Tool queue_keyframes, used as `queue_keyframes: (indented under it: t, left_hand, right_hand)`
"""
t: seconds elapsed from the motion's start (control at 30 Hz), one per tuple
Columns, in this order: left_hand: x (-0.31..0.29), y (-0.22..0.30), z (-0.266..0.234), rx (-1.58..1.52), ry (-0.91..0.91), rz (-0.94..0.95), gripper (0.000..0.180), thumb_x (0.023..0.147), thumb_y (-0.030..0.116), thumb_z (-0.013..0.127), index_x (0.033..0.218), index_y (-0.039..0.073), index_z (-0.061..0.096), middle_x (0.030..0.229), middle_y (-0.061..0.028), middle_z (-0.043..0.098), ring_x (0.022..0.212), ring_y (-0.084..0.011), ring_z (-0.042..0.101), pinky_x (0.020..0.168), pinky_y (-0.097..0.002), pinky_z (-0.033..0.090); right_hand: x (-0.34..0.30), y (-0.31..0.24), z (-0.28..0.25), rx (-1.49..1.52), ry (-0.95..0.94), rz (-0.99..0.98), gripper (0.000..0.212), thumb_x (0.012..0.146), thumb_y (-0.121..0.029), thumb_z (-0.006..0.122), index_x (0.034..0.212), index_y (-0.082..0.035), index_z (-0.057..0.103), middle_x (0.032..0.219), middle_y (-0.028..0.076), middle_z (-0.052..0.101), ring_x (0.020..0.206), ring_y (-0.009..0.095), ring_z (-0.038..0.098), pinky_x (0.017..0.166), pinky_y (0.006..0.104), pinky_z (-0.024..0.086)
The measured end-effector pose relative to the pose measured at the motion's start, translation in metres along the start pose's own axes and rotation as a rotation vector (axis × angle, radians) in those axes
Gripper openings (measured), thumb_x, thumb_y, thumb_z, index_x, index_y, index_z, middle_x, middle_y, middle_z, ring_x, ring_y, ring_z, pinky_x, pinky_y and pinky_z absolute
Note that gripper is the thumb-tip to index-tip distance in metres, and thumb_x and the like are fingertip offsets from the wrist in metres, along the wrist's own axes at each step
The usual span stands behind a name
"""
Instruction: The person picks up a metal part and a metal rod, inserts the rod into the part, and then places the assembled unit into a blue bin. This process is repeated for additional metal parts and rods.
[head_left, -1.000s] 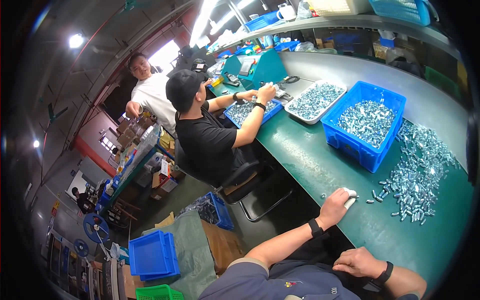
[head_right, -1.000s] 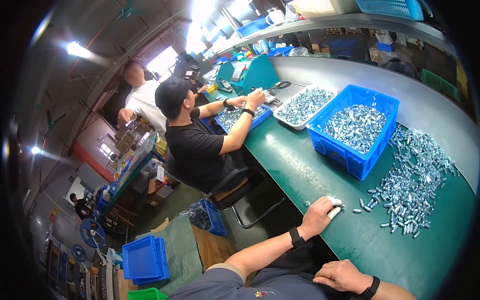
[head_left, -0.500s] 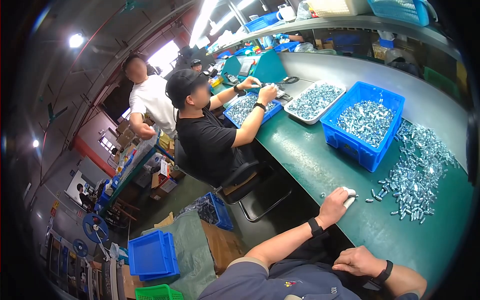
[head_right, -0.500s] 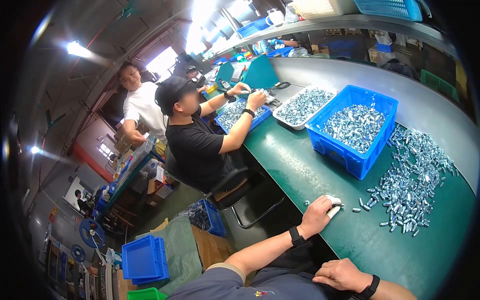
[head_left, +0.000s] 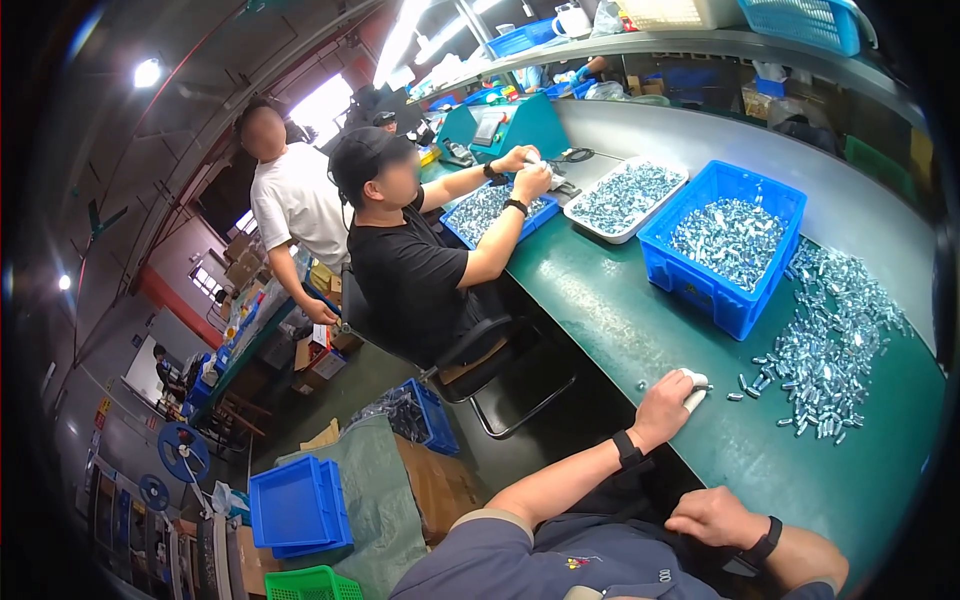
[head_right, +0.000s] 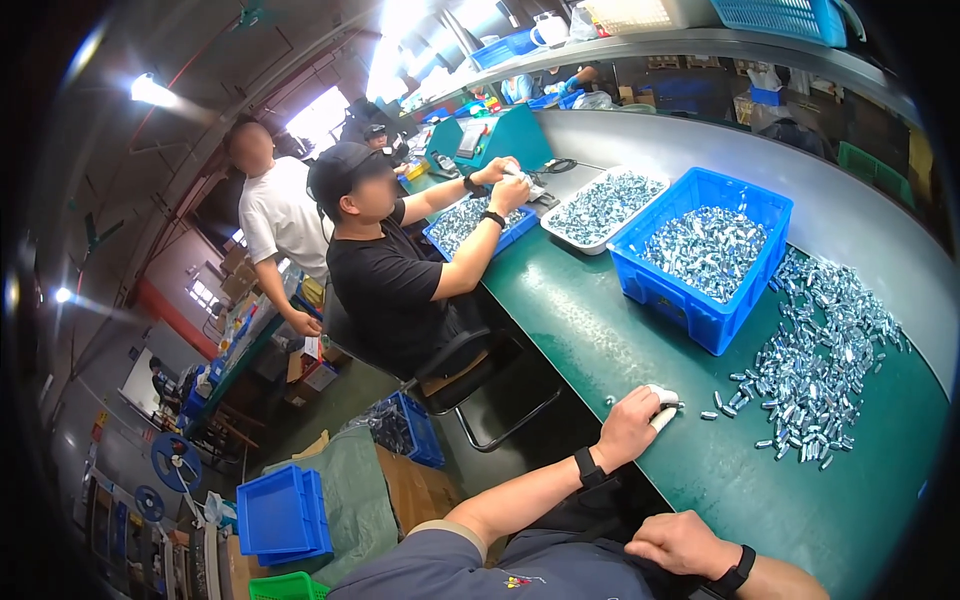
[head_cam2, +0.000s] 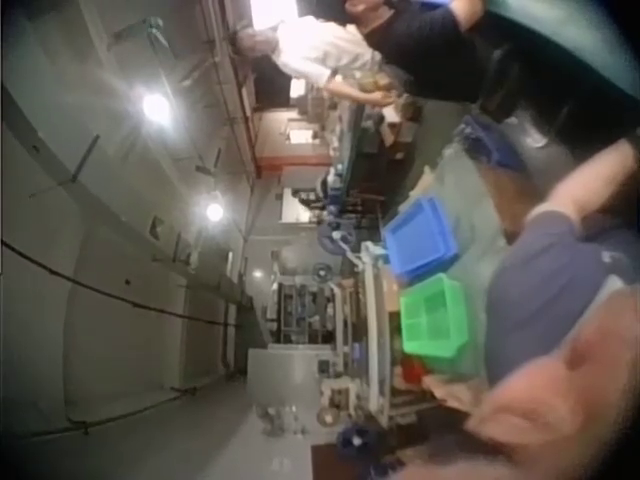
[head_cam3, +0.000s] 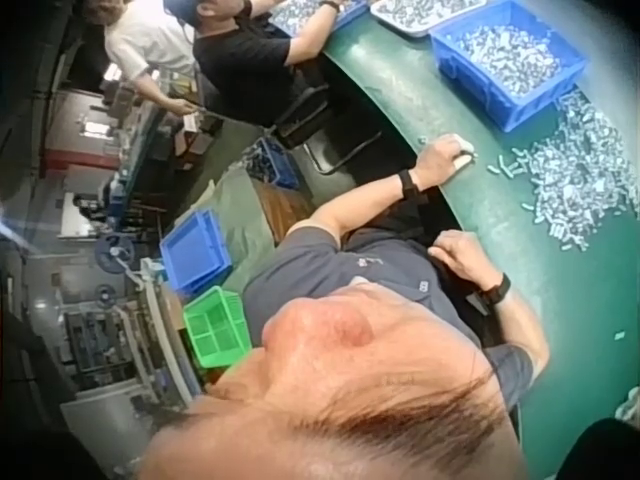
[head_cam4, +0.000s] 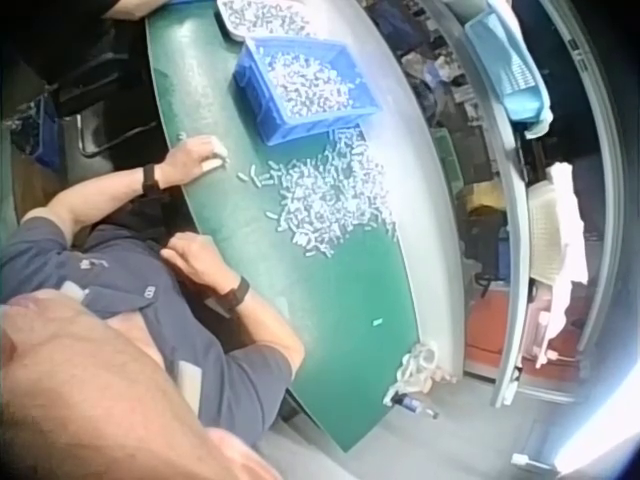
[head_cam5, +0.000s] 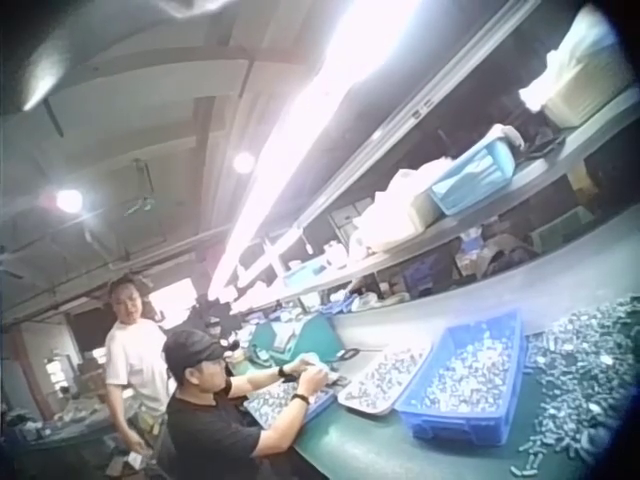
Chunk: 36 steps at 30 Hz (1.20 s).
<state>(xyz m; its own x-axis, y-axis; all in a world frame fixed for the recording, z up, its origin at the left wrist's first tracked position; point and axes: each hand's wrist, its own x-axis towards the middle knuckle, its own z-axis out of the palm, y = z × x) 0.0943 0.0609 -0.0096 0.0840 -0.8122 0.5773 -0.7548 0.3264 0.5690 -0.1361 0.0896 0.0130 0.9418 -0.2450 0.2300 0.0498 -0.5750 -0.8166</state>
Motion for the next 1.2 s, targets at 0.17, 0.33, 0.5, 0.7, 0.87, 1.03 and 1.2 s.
queue_keyframes:
  t: [0.17, 0.33, 0.5, 0.7, 0.87, 1.03, 1.2]
  left_hand:
    - [0.003, 0.001, -0.003, 0.012, 0.016, 0.042, 0.016, 0.089, 0.007, 0.071, 0.104, 0.005, 0.067, 0.097, -0.0103, 0.067, 0.089, -0.0291, 0.065, 0.077, -0.038, 0.053]
    - [-0.002, -0.003, -0.003, -0.259, -0.075, -0.261, 0.016, 0.094, 0.008, 0.07, 0.109, 0.004, 0.068, 0.094, -0.0049, 0.068, 0.081, -0.0166, 0.066, 0.072, -0.0292, 0.051]
    - [0.018, -0.05, -0.018, -0.873, 0.152, -0.55, 0.017, 0.096, 0.01, 0.069, 0.113, 0.004, 0.069, 0.095, -0.0013, 0.07, 0.08, -0.0087, 0.063, 0.072, -0.0237, 0.05]
    - [0.029, -0.033, -0.035, -0.896, 0.161, -0.592, 0.019, 0.097, 0.011, 0.069, 0.115, 0.004, 0.068, 0.1, -0.0019, 0.072, 0.084, -0.009, 0.064, 0.075, -0.0239, 0.051]
    - [0.026, -0.032, -0.026, -0.903, 0.134, -0.632, 0.02, 0.097, 0.011, 0.069, 0.115, 0.005, 0.068, 0.1, -0.002, 0.071, 0.085, -0.009, 0.064, 0.075, -0.0239, 0.051]
    - [0.023, -0.032, -0.019, -0.931, 0.104, -0.627, 0.019, 0.096, 0.009, 0.07, 0.114, 0.004, 0.068, 0.096, -0.0005, 0.069, 0.083, -0.0078, 0.062, 0.073, -0.0233, 0.049]
    - [0.009, -0.027, -0.016, -0.914, 0.071, -0.605, 0.018, 0.097, 0.008, 0.068, 0.115, 0.004, 0.068, 0.1, -0.0015, 0.071, 0.084, -0.0082, 0.063, 0.075, -0.023, 0.049]
  right_hand:
    - [-0.007, 0.023, -0.027, 0.94, 0.778, 0.508, 0.035, 0.104, -0.035, 0.058, 0.08, -0.01, 0.055, 0.063, -0.001, 0.053, 0.053, 0.012, 0.051, 0.046, 0.0259, 0.038]
    - [-0.006, 0.015, -0.109, 1.001, 1.245, 0.168, 0.032, 0.108, -0.036, 0.051, 0.085, -0.014, 0.051, 0.062, -0.007, 0.04, 0.051, 0.004, 0.037, 0.043, 0.0211, 0.029]
    - [-0.016, 0.005, -0.137, 0.958, 1.272, 0.046, 0.029, 0.11, -0.033, 0.047, 0.089, -0.014, 0.05, 0.065, -0.006, 0.041, 0.051, 0.002, 0.036, 0.042, 0.0196, 0.028]
    - [-0.016, 0.007, -0.135, 0.953, 1.248, 0.059, 0.028, 0.111, -0.032, 0.046, 0.089, -0.013, 0.05, 0.065, -0.006, 0.041, 0.051, 0.002, 0.036, 0.042, 0.0195, 0.028]
    - [-0.015, 0.005, -0.138, 0.941, 1.247, 0.048, 0.029, 0.111, -0.032, 0.046, 0.09, -0.013, 0.05, 0.065, -0.005, 0.041, 0.05, 0.003, 0.035, 0.041, 0.0195, 0.028]
    - [-0.014, 0.006, -0.14, 0.937, 1.233, 0.057, 0.029, 0.111, -0.031, 0.045, 0.09, -0.012, 0.05, 0.064, -0.005, 0.041, 0.049, 0.003, 0.035, 0.041, 0.0193, 0.028]
    - [-0.022, 0.003, -0.132, 0.9, 1.167, 0.052, 0.03, 0.11, -0.032, 0.047, 0.089, -0.012, 0.051, 0.064, -0.005, 0.042, 0.049, 0.004, 0.036, 0.041, 0.0198, 0.03]
